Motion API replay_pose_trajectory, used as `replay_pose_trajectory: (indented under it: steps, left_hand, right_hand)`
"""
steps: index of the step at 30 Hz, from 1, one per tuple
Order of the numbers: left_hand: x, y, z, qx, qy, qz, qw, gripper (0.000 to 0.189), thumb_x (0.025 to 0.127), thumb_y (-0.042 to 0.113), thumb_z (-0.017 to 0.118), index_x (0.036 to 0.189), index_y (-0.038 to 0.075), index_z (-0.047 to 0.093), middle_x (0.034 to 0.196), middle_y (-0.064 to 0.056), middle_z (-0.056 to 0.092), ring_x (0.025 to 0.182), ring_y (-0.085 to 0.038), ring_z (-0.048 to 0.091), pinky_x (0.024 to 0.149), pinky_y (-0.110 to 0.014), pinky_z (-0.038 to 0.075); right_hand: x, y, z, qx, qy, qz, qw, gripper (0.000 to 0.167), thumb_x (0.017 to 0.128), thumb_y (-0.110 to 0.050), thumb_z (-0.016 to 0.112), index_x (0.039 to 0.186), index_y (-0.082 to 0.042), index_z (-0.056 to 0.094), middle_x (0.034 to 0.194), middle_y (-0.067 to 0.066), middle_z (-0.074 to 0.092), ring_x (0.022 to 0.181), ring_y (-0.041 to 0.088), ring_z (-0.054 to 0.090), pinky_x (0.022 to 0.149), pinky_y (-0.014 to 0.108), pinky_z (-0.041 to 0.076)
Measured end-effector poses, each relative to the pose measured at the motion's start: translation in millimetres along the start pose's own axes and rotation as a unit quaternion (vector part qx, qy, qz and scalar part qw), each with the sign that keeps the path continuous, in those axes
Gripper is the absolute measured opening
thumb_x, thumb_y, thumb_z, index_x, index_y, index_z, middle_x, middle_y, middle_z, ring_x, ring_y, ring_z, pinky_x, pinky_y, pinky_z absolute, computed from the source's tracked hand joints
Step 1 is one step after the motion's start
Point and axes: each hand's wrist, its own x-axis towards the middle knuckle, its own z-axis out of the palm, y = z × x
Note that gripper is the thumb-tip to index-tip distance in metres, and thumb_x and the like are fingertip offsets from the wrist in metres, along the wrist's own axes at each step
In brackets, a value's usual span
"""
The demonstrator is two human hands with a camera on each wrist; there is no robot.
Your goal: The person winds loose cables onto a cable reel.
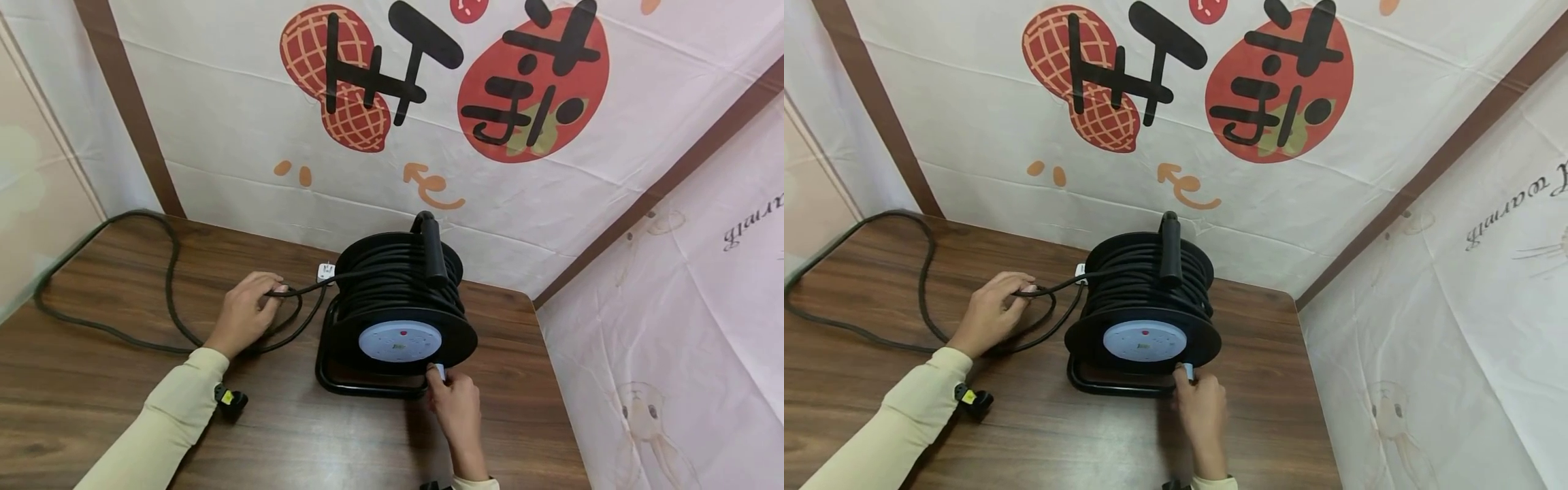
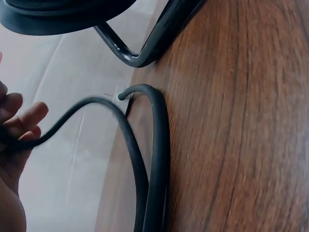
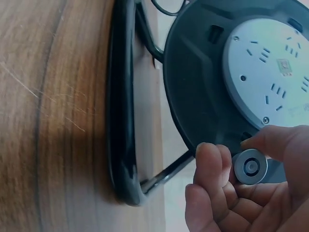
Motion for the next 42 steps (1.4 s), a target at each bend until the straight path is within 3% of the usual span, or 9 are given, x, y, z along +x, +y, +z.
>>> replay_pose_trajectory:
  steps: [5,9,16,23,27,31,35,38,42]
  left_hand:
    - [-1.4,2.3,0.3,-0.018,-0.003,-0.03,0.9994,0.013,0.101,0.007,0.063,0.09,0.009,0.07,0.099,-0.007,0.072,0.087,-0.025,0.068,0.07,-0.044,0.053]
    - [0.6,2.6,3.6,-0.038,-0.01,-0.064,0.9972,0.022,0.103,0.011,0.061,0.082,0.012,0.065,0.086,-0.003,0.073,0.069,-0.017,0.058,0.064,-0.032,0.044]
    - [1.4,1.6,14.0,-0.085,-0.026,-0.098,0.9912,0.017,0.103,0.005,0.06,0.089,0.007,0.069,0.082,-0.003,0.074,0.083,-0.017,0.068,0.075,-0.02,0.046]
    - [-4.1,0.2,22.6,-0.091,-0.031,-0.103,0.99,0.022,0.106,0.014,0.057,0.086,0.008,0.063,0.076,0.001,0.067,0.071,-0.014,0.063,0.07,-0.024,0.046]
    - [-6.4,-1.3,24.2,-0.126,-0.06,-0.143,0.98,0.024,0.107,0.019,0.055,0.09,0.004,0.065,0.077,-0.004,0.069,0.068,-0.016,0.067,0.067,-0.023,0.048]
    - [-9.0,-2.3,24.8,-0.168,-0.112,-0.199,0.9591,0.034,0.109,0.028,0.05,0.096,0.0,0.063,0.078,-0.013,0.068,0.064,-0.021,0.067,0.059,-0.027,0.051]
    - [-10.4,1.7,27.5,-0.18,-0.161,-0.209,0.9477,0.032,0.11,0.025,0.048,0.093,0.0,0.058,0.074,-0.014,0.061,0.058,-0.027,0.064,0.053,-0.031,0.052]
    - [-11.0,4.0,30.3,-0.141,-0.169,-0.181,0.9587,0.028,0.11,0.02,0.048,0.09,0.002,0.058,0.069,-0.007,0.056,0.056,-0.022,0.059,0.055,-0.032,0.05]
    - [-12.7,1.4,29.7,-0.074,-0.165,-0.14,0.9736,0.025,0.109,0.016,0.051,0.086,0.007,0.058,0.067,0.002,0.05,0.062,-0.016,0.051,0.063,-0.035,0.044]
  right_hand:
    - [-2.2,-1.8,6.9,-0.039,-0.005,-0.003,0.9992,0.041,0.096,-0.036,0.064,0.063,-0.013,0.065,0.054,-0.004,0.062,0.049,0.014,0.063,0.056,0.032,0.045]
    - [-2.1,-4.7,9.1,-0.067,-0.001,-0.009,0.9977,0.041,0.096,-0.039,0.064,0.063,-0.014,0.066,0.05,-0.007,0.059,0.049,0.011,0.061,0.055,0.033,0.042]
    - [-2.5,-7.5,11.7,-0.092,-0.005,-0.009,0.9957,0.04,0.097,-0.039,0.063,0.063,-0.016,0.064,0.048,-0.007,0.057,0.05,0.013,0.056,0.053,0.034,0.04]
    - [-4.2,-7.6,14.3,-0.093,-0.011,-0.009,0.9955,0.041,0.097,-0.04,0.063,0.065,-0.015,0.065,0.048,-0.006,0.058,0.05,0.014,0.055,0.052,0.034,0.038]
    - [-5.4,-6.9,18.3,-0.121,-0.003,-0.02,0.9924,0.04,0.098,-0.041,0.061,0.066,-0.016,0.063,0.047,-0.009,0.056,0.049,0.013,0.054,0.051,0.035,0.039]
    - [-8.1,-7.3,27.2,-0.154,0.004,-0.042,0.9872,0.038,0.098,-0.041,0.061,0.067,-0.018,0.061,0.045,-0.012,0.054,0.047,0.011,0.054,0.051,0.039,0.043]
    - [-11.3,-9.5,38.9,-0.172,-0.002,-0.056,0.9835,0.038,0.097,-0.04,0.061,0.065,-0.02,0.06,0.043,-0.014,0.051,0.047,0.011,0.053,0.053,0.043,0.045]
    - [-13.0,-10.8,47.1,-0.185,-0.009,-0.068,0.9804,0.038,0.097,-0.04,0.061,0.063,-0.021,0.059,0.046,-0.013,0.051,0.049,0.014,0.054,0.052,0.044,0.044]
    - [-15.5,-14.1,57.0,-0.223,0.004,-0.091,0.9705,0.04,0.095,-0.039,0.062,0.061,-0.021,0.054,0.058,-0.001,0.057,0.057,0.025,0.061,0.05,0.048,0.043]
